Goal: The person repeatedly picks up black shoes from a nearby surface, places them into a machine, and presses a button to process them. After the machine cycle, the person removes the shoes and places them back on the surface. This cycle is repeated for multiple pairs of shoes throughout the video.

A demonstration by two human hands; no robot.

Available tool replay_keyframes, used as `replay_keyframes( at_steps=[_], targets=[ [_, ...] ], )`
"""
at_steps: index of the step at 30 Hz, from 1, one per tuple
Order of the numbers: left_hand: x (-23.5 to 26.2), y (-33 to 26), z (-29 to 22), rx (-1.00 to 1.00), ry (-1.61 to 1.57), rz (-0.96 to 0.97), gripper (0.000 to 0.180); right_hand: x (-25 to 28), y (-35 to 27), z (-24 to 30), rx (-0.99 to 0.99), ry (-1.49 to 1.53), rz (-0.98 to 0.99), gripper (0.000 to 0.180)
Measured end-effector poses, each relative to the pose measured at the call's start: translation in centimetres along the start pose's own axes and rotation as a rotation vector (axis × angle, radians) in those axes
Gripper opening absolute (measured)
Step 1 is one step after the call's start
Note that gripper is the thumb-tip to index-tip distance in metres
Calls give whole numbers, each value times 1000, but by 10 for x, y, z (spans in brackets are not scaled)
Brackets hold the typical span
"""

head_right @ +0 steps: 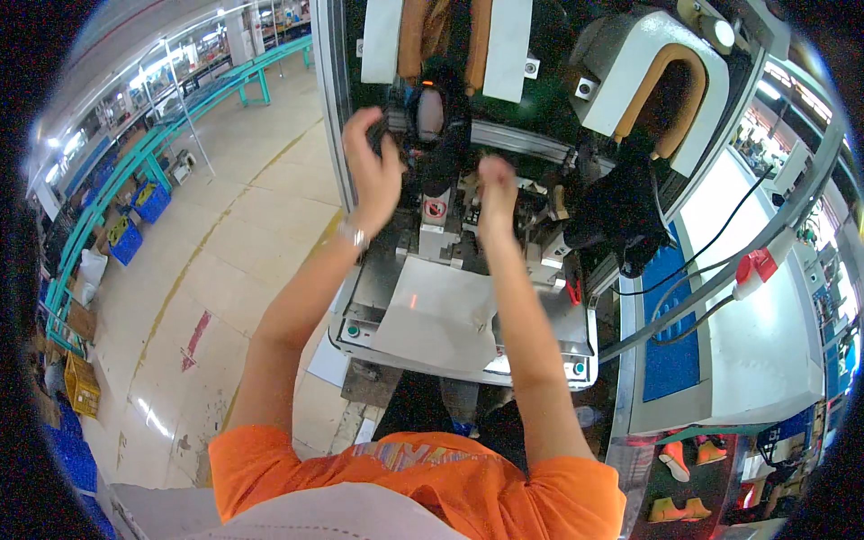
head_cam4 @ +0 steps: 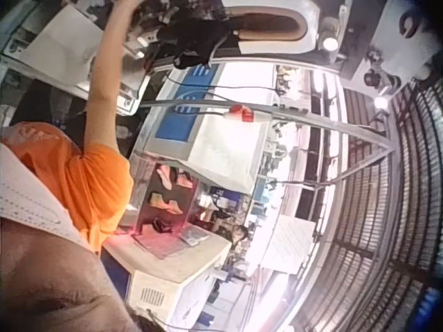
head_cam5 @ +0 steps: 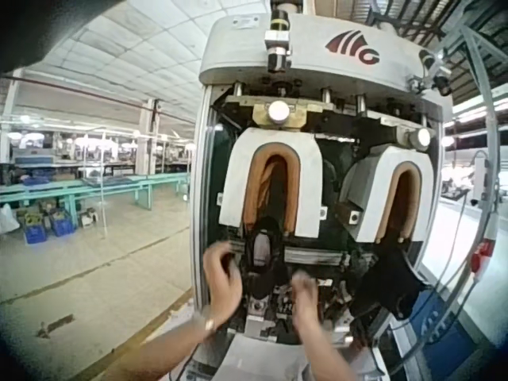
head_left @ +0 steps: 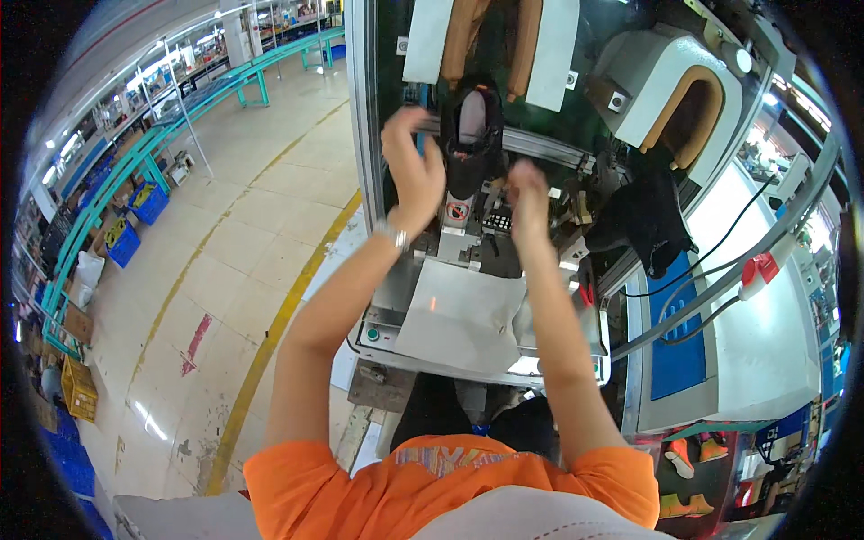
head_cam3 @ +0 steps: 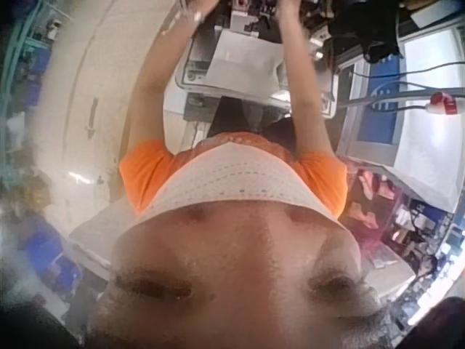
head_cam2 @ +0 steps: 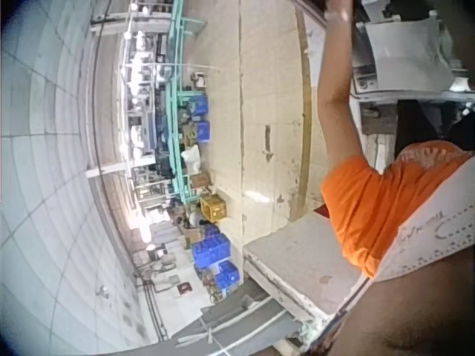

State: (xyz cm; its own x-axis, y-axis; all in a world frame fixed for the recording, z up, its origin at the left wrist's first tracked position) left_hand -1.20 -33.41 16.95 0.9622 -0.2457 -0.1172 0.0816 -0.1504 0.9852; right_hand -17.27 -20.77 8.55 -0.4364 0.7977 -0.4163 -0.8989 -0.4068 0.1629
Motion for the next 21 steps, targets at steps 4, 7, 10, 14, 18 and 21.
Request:
replay_keyframes(
  at_steps=[4,7,10,14,18,21],
  targets=[
    [18,12,-56,-474,-39,334,29,-5,-32,-91,-424,421,131,16],
    [22,28,-27,-431,262,513,19,-31,-23,-98,-452,587,313,15],
    [24,32,-23,-385,321,457,12,-30,-6,-108,-420,602,328,16],
    [11,19,-36,-353,375,389,11,-15,7,-107,-456,709,310,19],
    [7,13,-42,-347,396,410,11,-21,8,-99,-580,735,352,24],
    [9,10,-41,-359,360,427,13,-25,1,-98,-635,725,365,23]
  ],
)
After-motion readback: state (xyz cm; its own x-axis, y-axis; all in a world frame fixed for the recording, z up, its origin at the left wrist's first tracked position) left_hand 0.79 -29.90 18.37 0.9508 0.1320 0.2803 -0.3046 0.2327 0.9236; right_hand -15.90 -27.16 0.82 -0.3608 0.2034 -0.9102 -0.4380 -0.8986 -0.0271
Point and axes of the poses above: each hand's wrist, its own y-axis towards the middle knuckle, its own x-axis out of the back of the hand, z = x × y, the point moved 3 cm from there along y, towards the middle knuckle, and after that the axes turned 11 degrees about -x, right-handed, at the moved point
